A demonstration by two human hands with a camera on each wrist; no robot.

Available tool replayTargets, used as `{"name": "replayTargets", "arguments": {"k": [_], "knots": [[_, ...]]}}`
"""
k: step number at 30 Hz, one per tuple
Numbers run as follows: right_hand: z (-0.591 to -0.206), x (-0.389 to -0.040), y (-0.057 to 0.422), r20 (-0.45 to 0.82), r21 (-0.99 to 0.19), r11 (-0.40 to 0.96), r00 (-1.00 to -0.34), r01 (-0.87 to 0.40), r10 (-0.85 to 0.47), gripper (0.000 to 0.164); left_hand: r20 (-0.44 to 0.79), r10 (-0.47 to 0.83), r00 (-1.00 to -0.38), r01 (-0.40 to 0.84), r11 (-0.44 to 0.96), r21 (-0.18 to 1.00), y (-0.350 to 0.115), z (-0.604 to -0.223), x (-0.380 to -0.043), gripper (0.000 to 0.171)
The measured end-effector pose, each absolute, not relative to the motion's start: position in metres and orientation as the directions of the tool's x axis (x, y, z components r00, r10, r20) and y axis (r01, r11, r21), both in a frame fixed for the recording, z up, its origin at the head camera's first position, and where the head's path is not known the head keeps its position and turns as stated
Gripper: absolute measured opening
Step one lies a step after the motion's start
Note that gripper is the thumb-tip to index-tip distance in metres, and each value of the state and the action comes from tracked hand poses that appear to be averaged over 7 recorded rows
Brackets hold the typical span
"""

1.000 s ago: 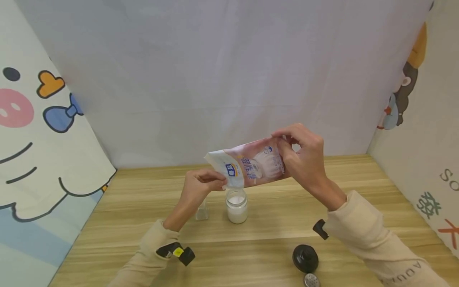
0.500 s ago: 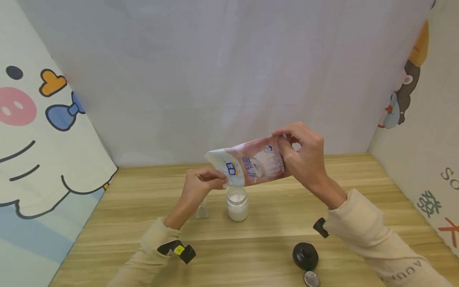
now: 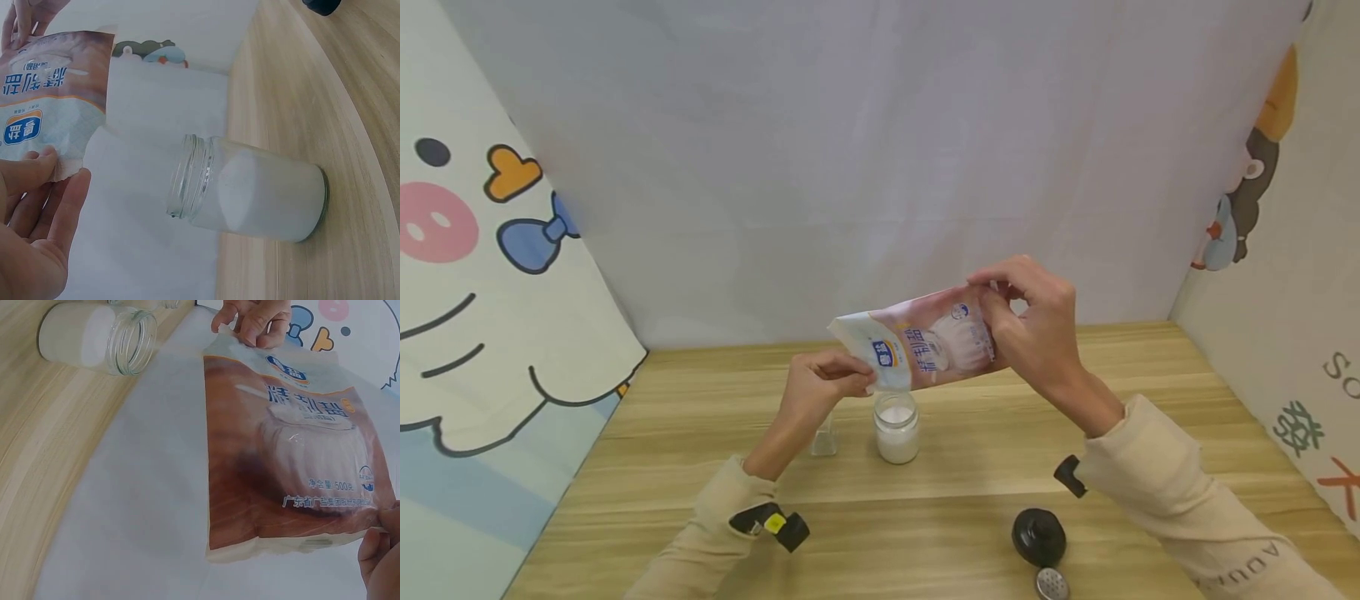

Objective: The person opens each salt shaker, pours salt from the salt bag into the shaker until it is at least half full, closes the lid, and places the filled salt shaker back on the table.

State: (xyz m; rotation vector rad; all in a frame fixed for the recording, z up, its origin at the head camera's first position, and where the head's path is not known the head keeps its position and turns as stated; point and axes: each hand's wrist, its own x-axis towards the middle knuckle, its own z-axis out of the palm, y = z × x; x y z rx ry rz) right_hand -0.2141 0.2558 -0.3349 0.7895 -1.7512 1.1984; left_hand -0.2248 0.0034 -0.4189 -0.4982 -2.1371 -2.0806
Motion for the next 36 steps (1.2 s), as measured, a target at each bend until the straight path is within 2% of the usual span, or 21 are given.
{"name": "replayTargets", "arguments": {"k": [9, 18, 36], "knots": [[-0.335, -0.214, 0.256, 0.895, -0.408, 0.332, -0.444, -0.850, -0.036, 0.022, 0.287, 0.160, -0.945, 0.296, 0.035, 0.955, 0.005, -0.405, -0.215, 0.010], [-0.336, -0.215, 0.256, 0.898, -0.402, 0.332, -0.438, -0.853, -0.038, 0.022, 0.299, 0.140, -0.944, 0.305, 0.026, 0.952, 0.004, -0.420, -0.226, 0.007], [-0.343, -0.212, 0.262, 0.892, -0.407, 0.364, -0.450, -0.838, -0.038, 0.020, 0.324, 0.142, -0.936, 0.330, 0.022, 0.944, 0.003, -0.420, -0.227, 0.006]]}}
